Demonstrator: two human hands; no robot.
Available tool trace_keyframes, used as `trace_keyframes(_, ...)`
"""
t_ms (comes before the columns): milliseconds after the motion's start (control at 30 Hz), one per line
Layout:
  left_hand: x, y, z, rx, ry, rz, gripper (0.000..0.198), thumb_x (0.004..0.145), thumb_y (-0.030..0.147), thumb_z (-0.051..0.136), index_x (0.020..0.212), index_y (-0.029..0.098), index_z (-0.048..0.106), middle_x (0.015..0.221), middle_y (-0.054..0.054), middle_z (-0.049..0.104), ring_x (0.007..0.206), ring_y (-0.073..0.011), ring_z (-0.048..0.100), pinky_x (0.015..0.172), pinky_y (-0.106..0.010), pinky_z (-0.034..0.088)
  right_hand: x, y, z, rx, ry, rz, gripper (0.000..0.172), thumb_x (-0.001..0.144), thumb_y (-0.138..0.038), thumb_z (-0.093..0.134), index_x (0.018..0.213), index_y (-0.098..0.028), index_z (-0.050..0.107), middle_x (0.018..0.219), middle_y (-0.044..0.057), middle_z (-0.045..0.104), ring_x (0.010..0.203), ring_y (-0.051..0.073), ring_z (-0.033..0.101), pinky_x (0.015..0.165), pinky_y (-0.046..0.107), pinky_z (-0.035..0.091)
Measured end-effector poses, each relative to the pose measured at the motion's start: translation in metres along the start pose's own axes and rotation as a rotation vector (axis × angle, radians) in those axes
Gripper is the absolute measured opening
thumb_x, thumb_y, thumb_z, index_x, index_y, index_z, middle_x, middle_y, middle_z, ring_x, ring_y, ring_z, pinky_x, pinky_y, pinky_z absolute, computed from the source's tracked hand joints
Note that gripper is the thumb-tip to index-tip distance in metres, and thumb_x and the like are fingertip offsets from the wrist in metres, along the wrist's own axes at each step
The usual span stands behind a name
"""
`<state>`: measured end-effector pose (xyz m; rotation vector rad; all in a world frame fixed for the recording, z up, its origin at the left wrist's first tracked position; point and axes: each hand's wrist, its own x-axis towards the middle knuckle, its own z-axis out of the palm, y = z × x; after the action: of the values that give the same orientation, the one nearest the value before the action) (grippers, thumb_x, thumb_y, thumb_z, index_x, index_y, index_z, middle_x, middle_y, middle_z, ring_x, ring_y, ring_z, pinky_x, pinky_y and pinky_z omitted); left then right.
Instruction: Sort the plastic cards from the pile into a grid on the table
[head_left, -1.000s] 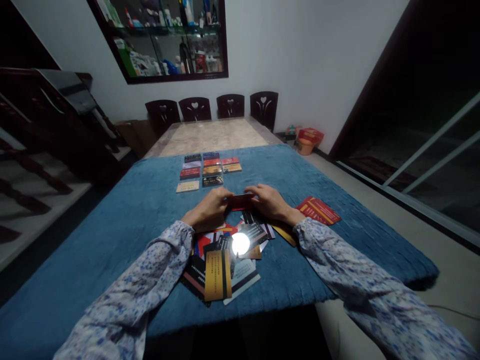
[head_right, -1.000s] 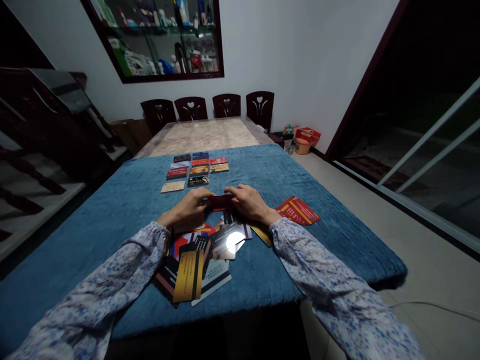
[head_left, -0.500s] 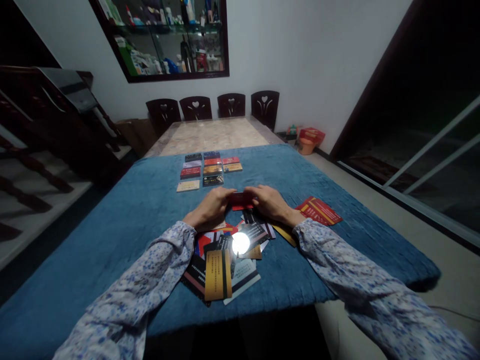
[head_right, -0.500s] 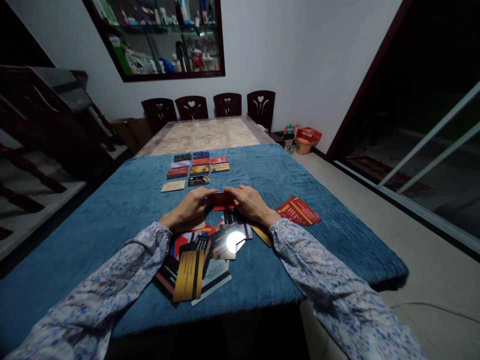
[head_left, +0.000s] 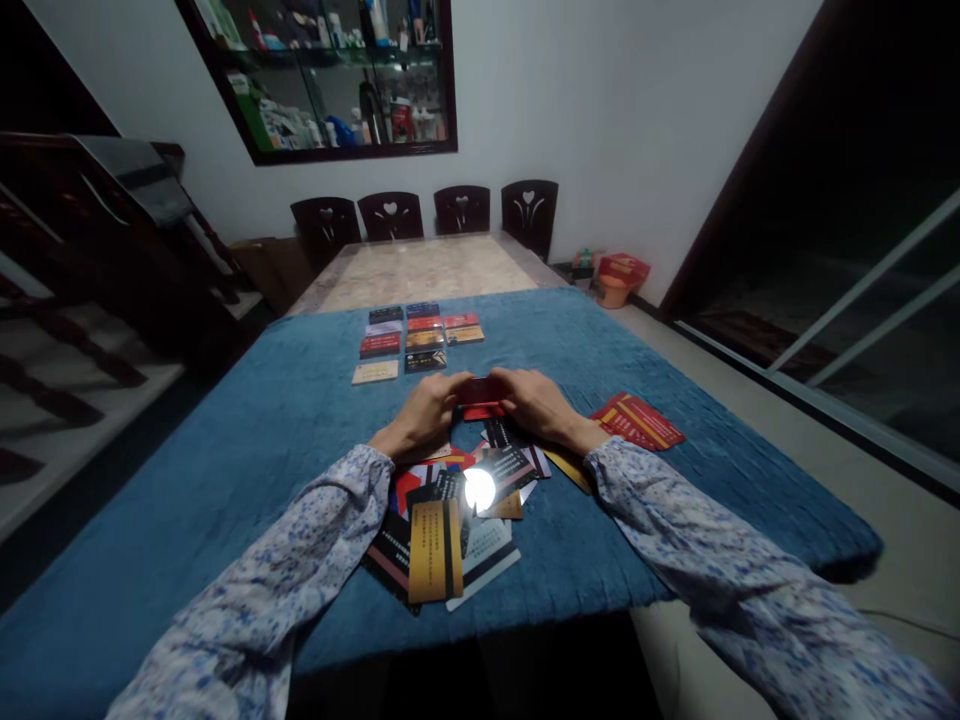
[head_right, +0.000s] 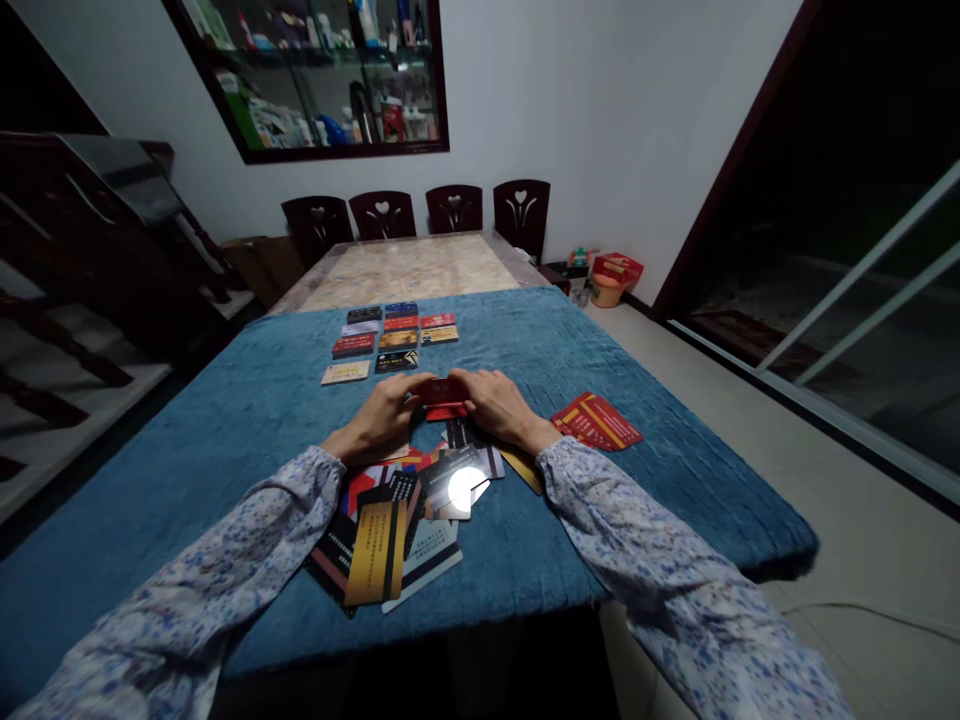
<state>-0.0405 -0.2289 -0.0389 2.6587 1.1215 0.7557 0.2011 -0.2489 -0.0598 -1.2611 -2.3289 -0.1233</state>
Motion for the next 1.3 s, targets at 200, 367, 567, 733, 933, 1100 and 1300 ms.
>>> trace_keyframes(200,-0.001,0.002,-0.001,0.039,0.041,0.004,0.050,0.087,0.008,0.053,0.135,0.019,0.065,0.103,-0.010,0.068,0.093,-0.0242,0.064,0.091,-0.040,0.054,0.000,-0.001,-0.001,-0.052,0.091,-0.034,0.045,0.090,-0.012,0.056,0.135,-0.014,0.057,0.115,0.015,0.074,0.103,0.027,0.064,0.087,0.037,0.042)
trace_keyframes(367,0.000,0.007,-0.001,0.065,0.070,0.009,0.055,0.087,0.006,0.053,0.140,0.020,0.060,0.101,-0.008,0.066,0.092,-0.0233,0.063,0.090,-0.039,0.053,0.000,-0.001,0.000,-0.100,0.162,-0.035,0.036,0.094,-0.016,0.052,0.129,-0.015,0.060,0.111,0.014,0.074,0.098,0.026,0.063,0.083,0.035,0.040)
trace_keyframes(567,0.001,0.007,0.002,0.019,0.145,0.024,0.046,0.090,0.014,0.055,0.136,0.017,0.054,0.102,-0.009,0.067,0.093,-0.0234,0.065,0.089,-0.039,0.054,-0.001,-0.003,-0.006,-0.110,0.197,-0.032,0.038,0.091,-0.014,0.054,0.128,-0.014,0.060,0.106,0.012,0.074,0.095,0.026,0.062,0.081,0.035,0.042)
trace_keyframes(733,0.003,0.008,0.003,0.054,0.193,0.064,0.044,0.088,0.014,0.056,0.132,0.018,0.052,0.106,-0.010,0.067,0.096,-0.0245,0.064,0.092,-0.042,0.054,-0.003,-0.004,-0.013,-0.097,0.211,-0.032,0.043,0.089,-0.014,0.056,0.131,-0.014,0.058,0.110,0.014,0.071,0.099,0.027,0.061,0.083,0.037,0.045)
trace_keyframes(933,0.007,0.012,-0.004,0.128,0.176,0.083,0.046,0.084,0.010,0.056,0.129,0.018,0.052,0.114,-0.013,0.066,0.107,-0.0280,0.063,0.098,-0.046,0.054,0.003,-0.004,-0.022,-0.081,0.262,-0.049,0.047,0.086,-0.013,0.059,0.133,-0.018,0.057,0.121,0.015,0.063,0.106,0.028,0.057,0.087,0.039,0.051)
trace_keyframes(1100,0.016,0.006,-0.012,0.168,0.164,0.114,0.050,0.082,0.010,0.059,0.130,0.016,0.050,0.121,-0.015,0.062,0.113,-0.0298,0.061,0.099,-0.049,0.053,0.014,0.001,-0.027,-0.115,0.294,-0.110,0.042,0.090,-0.017,0.059,0.132,-0.019,0.059,0.122,0.016,0.062,0.108,0.029,0.054,0.086,0.041,0.053)
trace_keyframes(1300,0.030,-0.007,-0.017,0.202,0.156,0.154,0.049,0.082,0.015,0.064,0.129,0.016,0.051,0.129,-0.017,0.058,0.123,-0.0323,0.058,0.100,-0.048,0.054,0.028,0.014,-0.027,-0.160,0.281,-0.201,0.043,0.094,-0.024,0.057,0.136,-0.018,0.059,0.122,0.016,0.063,0.107,0.029,0.052,0.086,0.041,0.054)
